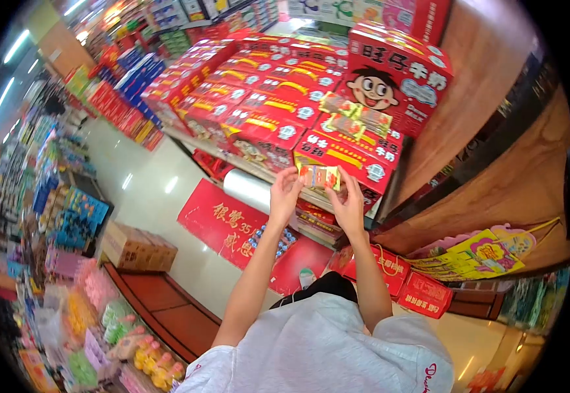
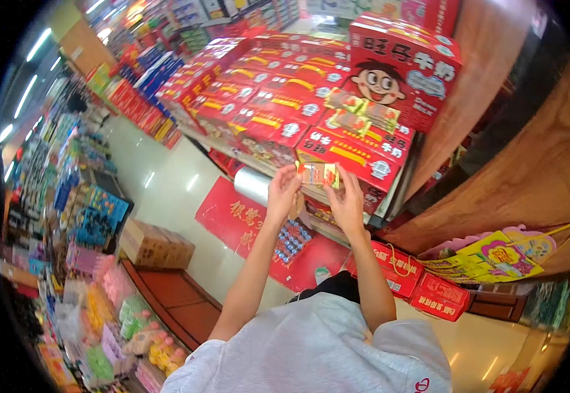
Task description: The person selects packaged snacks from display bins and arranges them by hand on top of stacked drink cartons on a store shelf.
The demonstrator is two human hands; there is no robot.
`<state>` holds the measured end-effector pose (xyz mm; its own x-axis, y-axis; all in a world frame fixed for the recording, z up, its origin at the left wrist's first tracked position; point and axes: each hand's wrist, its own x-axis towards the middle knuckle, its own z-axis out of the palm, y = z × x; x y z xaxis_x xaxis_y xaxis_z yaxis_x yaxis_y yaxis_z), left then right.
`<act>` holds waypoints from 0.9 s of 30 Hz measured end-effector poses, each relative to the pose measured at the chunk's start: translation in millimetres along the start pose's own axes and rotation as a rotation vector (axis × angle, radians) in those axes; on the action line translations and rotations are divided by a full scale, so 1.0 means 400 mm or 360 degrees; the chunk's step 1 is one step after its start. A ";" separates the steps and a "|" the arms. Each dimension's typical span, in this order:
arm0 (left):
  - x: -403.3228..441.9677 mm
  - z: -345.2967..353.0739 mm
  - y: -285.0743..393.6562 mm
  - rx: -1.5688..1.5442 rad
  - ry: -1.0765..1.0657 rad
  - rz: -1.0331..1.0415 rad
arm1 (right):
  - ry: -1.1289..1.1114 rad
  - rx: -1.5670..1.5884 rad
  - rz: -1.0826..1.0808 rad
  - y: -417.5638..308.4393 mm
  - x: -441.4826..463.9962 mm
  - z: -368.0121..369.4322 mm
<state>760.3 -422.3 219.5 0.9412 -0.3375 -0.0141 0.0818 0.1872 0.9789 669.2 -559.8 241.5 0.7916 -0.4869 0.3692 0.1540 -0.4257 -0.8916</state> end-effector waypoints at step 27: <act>0.425 0.202 -0.063 0.1464 -0.0105 0.0853 | 0.0464 -0.0458 0.0089 0.227 0.339 0.021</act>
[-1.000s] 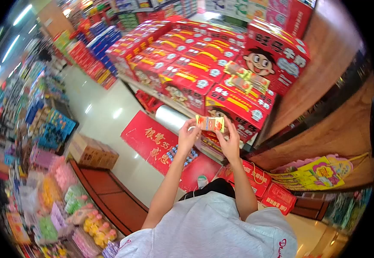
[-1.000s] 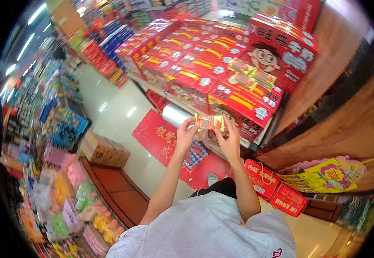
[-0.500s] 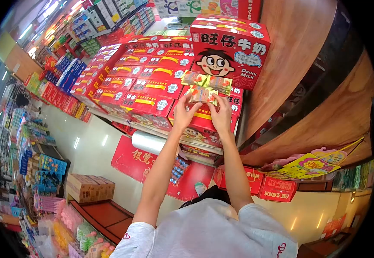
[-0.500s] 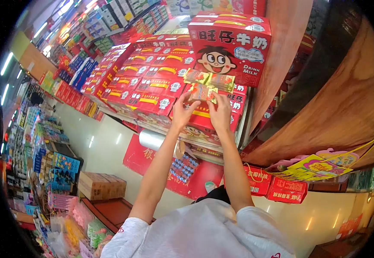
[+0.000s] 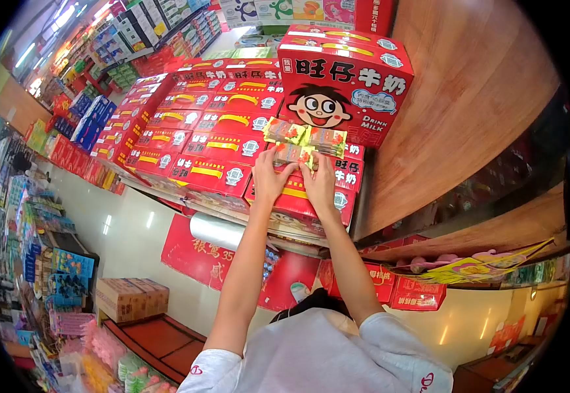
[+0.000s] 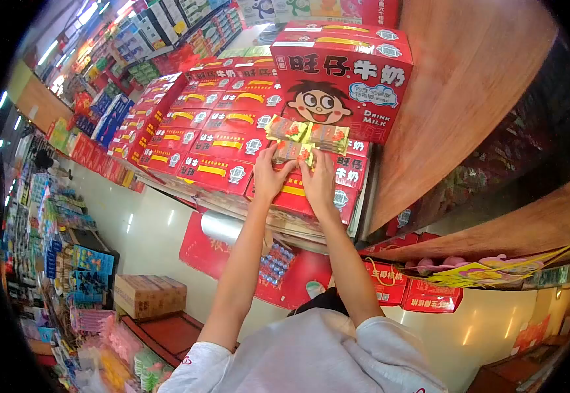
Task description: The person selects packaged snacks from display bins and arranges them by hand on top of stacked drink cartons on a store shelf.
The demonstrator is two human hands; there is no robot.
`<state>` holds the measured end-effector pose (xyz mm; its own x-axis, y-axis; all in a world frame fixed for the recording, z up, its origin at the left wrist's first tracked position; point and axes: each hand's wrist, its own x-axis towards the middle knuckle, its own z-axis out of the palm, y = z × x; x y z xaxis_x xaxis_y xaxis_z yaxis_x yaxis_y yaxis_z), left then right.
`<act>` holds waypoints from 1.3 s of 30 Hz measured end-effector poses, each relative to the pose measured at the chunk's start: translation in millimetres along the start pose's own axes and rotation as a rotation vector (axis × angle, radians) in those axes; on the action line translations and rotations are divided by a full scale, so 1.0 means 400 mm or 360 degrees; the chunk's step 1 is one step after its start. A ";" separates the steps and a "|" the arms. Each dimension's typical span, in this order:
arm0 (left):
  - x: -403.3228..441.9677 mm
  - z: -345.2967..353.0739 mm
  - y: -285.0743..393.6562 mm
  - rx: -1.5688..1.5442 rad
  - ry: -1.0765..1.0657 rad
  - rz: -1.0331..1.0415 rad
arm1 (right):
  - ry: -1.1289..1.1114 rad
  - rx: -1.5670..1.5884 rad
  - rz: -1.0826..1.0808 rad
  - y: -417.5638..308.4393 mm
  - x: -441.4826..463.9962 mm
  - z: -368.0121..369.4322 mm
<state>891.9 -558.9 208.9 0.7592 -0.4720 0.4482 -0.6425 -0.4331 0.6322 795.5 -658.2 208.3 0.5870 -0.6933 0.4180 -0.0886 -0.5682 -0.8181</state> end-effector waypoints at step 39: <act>-1.369 -0.435 0.008 -0.0295 0.1624 -0.1453 | -0.2200 0.1118 -0.0614 -0.385 -1.117 0.029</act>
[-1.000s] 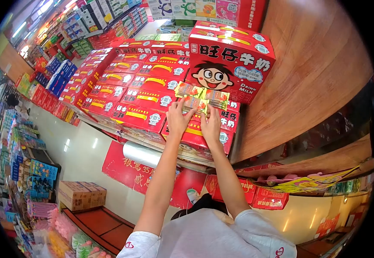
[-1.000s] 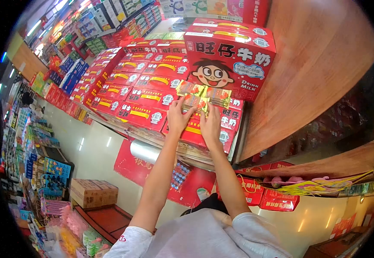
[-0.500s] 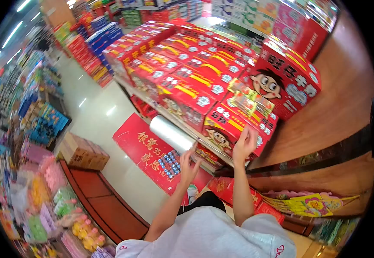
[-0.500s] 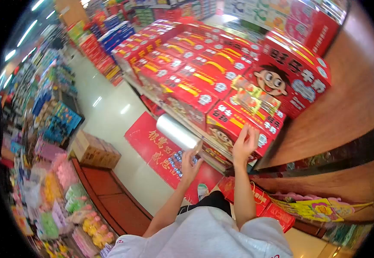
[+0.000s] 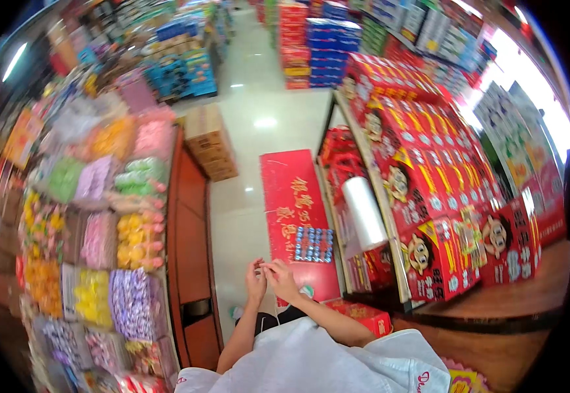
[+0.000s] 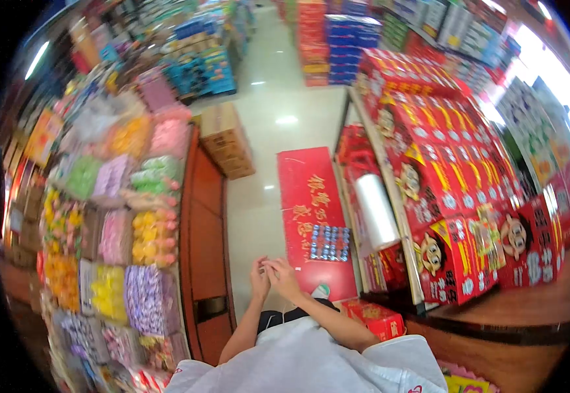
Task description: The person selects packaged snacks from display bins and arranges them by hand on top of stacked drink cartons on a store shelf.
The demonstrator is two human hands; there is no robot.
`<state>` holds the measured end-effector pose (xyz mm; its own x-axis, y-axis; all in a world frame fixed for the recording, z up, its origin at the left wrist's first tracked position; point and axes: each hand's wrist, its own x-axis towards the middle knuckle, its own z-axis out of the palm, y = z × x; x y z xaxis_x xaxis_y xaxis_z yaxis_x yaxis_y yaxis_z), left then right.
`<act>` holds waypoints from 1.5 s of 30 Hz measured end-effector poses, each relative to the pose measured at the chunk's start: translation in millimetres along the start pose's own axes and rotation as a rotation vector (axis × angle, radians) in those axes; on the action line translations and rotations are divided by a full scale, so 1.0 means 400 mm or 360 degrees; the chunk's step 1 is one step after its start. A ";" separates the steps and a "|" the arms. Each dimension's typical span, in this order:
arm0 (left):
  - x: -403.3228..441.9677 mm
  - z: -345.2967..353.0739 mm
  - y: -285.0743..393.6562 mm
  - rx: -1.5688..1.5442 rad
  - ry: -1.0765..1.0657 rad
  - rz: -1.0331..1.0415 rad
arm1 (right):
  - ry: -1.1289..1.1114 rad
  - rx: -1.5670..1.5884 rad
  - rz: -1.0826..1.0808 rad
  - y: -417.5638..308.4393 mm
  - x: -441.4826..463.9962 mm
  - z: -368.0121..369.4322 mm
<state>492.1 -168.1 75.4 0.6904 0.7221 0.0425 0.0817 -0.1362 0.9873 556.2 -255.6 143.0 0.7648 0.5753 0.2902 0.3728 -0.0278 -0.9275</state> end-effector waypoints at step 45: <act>-0.492 -1.279 -0.438 0.0123 0.2794 -0.0910 | -0.2558 -0.0131 -0.0092 -0.309 -0.492 1.358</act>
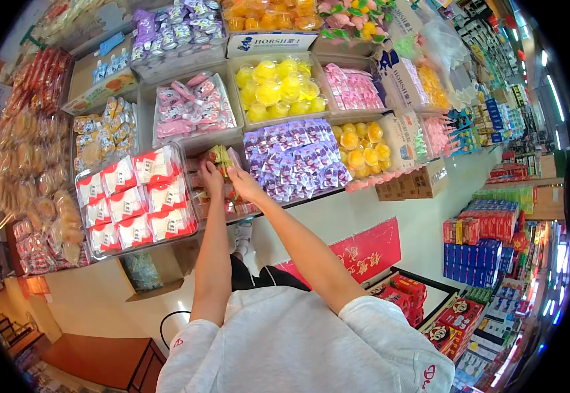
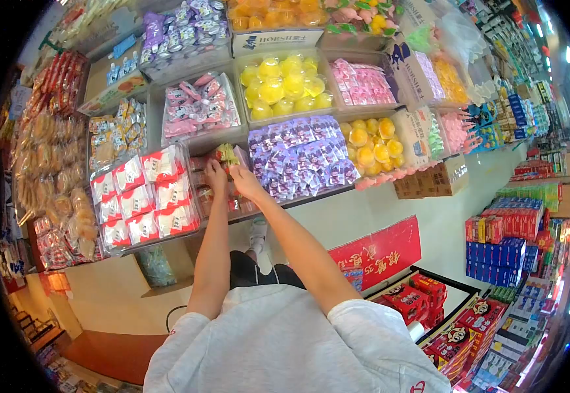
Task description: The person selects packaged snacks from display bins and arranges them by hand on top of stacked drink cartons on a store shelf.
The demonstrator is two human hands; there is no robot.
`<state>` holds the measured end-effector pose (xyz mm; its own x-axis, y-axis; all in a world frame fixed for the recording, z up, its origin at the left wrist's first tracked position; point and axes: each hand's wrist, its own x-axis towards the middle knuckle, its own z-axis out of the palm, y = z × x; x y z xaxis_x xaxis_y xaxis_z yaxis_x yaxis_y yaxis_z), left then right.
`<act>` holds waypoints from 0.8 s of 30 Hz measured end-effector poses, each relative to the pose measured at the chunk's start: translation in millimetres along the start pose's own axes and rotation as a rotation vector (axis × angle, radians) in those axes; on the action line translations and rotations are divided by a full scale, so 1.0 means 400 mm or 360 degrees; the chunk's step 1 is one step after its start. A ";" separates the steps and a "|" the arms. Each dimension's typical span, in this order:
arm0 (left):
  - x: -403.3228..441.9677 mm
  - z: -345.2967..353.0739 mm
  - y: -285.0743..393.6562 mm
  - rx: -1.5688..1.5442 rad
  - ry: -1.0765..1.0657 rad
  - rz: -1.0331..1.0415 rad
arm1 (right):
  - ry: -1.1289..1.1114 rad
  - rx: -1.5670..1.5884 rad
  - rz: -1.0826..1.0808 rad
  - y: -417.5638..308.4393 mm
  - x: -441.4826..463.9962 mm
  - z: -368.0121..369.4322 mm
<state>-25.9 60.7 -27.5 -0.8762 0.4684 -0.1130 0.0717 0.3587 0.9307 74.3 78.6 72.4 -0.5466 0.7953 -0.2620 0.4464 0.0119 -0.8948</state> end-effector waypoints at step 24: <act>-0.112 -0.104 0.023 0.0259 -0.0046 0.0773 | 0.0790 -0.0180 -0.0515 0.000 -0.073 0.040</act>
<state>-5.9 9.5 0.4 -0.7101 0.6335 0.3074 0.5427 0.2141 0.8122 78.9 45.6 74.2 -0.2833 0.9282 0.2414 0.4003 0.3432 -0.8497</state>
